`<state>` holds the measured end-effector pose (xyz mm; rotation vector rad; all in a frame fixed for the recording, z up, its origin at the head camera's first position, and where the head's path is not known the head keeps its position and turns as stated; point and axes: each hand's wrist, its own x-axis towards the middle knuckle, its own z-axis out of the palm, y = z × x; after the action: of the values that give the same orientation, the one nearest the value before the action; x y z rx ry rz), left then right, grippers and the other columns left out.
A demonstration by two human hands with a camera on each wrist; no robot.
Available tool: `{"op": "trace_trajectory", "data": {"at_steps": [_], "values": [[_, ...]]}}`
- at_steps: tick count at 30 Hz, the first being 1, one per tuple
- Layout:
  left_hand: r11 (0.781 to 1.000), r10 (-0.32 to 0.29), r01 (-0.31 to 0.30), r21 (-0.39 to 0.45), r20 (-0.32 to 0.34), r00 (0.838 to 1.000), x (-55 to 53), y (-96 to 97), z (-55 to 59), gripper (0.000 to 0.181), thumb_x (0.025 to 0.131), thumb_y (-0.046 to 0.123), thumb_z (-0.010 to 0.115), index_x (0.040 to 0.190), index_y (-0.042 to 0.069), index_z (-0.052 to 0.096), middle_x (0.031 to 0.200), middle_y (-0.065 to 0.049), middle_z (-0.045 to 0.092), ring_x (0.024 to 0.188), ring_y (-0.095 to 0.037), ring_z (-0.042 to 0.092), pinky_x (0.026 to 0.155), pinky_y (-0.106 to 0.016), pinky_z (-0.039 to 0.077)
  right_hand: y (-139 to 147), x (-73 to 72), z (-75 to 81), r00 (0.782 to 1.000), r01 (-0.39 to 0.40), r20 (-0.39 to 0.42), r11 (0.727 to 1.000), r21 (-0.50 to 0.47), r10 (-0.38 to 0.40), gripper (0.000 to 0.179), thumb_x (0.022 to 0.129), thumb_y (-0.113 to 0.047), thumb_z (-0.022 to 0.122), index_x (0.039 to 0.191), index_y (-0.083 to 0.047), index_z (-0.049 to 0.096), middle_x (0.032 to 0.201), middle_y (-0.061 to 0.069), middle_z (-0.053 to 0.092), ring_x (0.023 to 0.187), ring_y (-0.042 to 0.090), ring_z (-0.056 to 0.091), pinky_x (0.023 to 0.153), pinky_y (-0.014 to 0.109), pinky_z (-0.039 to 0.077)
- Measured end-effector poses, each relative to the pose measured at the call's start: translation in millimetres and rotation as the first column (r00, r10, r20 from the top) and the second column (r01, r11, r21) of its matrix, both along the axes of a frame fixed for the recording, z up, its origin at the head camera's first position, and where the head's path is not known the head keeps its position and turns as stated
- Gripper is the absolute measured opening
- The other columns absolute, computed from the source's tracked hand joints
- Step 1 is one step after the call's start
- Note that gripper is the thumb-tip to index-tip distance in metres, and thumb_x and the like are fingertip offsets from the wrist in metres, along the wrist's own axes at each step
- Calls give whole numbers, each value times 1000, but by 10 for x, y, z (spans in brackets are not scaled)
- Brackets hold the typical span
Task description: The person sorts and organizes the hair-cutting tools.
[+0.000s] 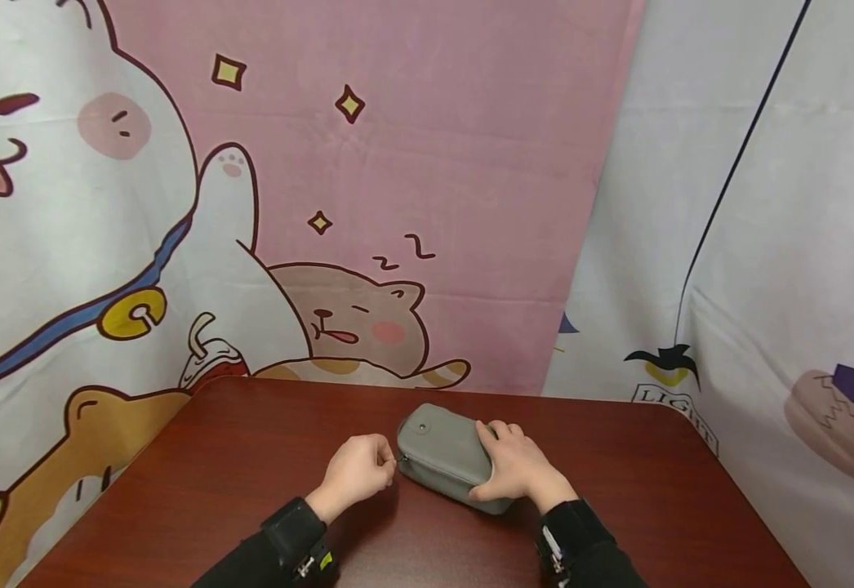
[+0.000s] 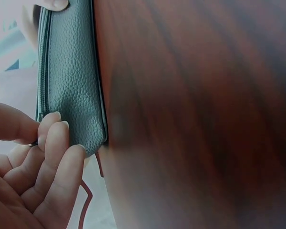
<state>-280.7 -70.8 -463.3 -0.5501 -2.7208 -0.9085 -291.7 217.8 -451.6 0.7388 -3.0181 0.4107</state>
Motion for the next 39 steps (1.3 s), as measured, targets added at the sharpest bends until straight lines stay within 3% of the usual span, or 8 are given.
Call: {"op": "trace_trajectory", "data": {"at_steps": [7,12,23,29,33,39], "values": [[997,-62,60,42,56,996,139,30,6,22,81,5,64,66,21,57,57,15,53,49,-5,46,44,-24,35,150,-57,-2,994,-94,48,994,-54,97,107,66,-49,82,153,-5,36,146,17,39,127,35,40,90,53,44],[995,-78,72,66,93,993,207,53,17,22,81,5,65,66,20,58,56,16,55,48,-6,47,43,-24,33,193,-67,-2,989,-126,69,989,-82,132,108,66,-46,83,153,-5,35,148,20,36,130,36,37,89,54,44],[995,-57,46,88,118,991,210,69,-3,21,82,7,65,67,21,59,55,18,55,47,-6,48,43,-25,36,187,-66,14,991,-129,31,990,-64,131,112,64,-56,83,152,-3,37,148,22,37,130,39,39,92,56,43],[996,-49,40,85,104,993,208,74,-2,22,82,7,65,66,21,59,55,19,54,47,-5,48,42,-25,35,99,-37,86,995,-76,56,995,-61,79,118,65,-67,79,151,1,36,152,29,32,137,47,32,105,65,28],[996,-42,34,80,95,995,205,76,-1,21,81,8,66,66,22,60,54,20,54,47,-4,48,42,-25,36,-15,-14,90,998,-53,20,997,-55,54,121,65,-70,77,150,5,34,153,31,29,141,48,26,109,68,16],[996,-35,29,82,70,997,205,88,-6,22,79,7,67,65,22,60,53,21,53,46,-3,47,42,-25,36,-239,3,59,998,-34,-45,999,-33,32,125,64,-74,75,151,5,33,154,30,28,143,45,24,111,65,16]]}}
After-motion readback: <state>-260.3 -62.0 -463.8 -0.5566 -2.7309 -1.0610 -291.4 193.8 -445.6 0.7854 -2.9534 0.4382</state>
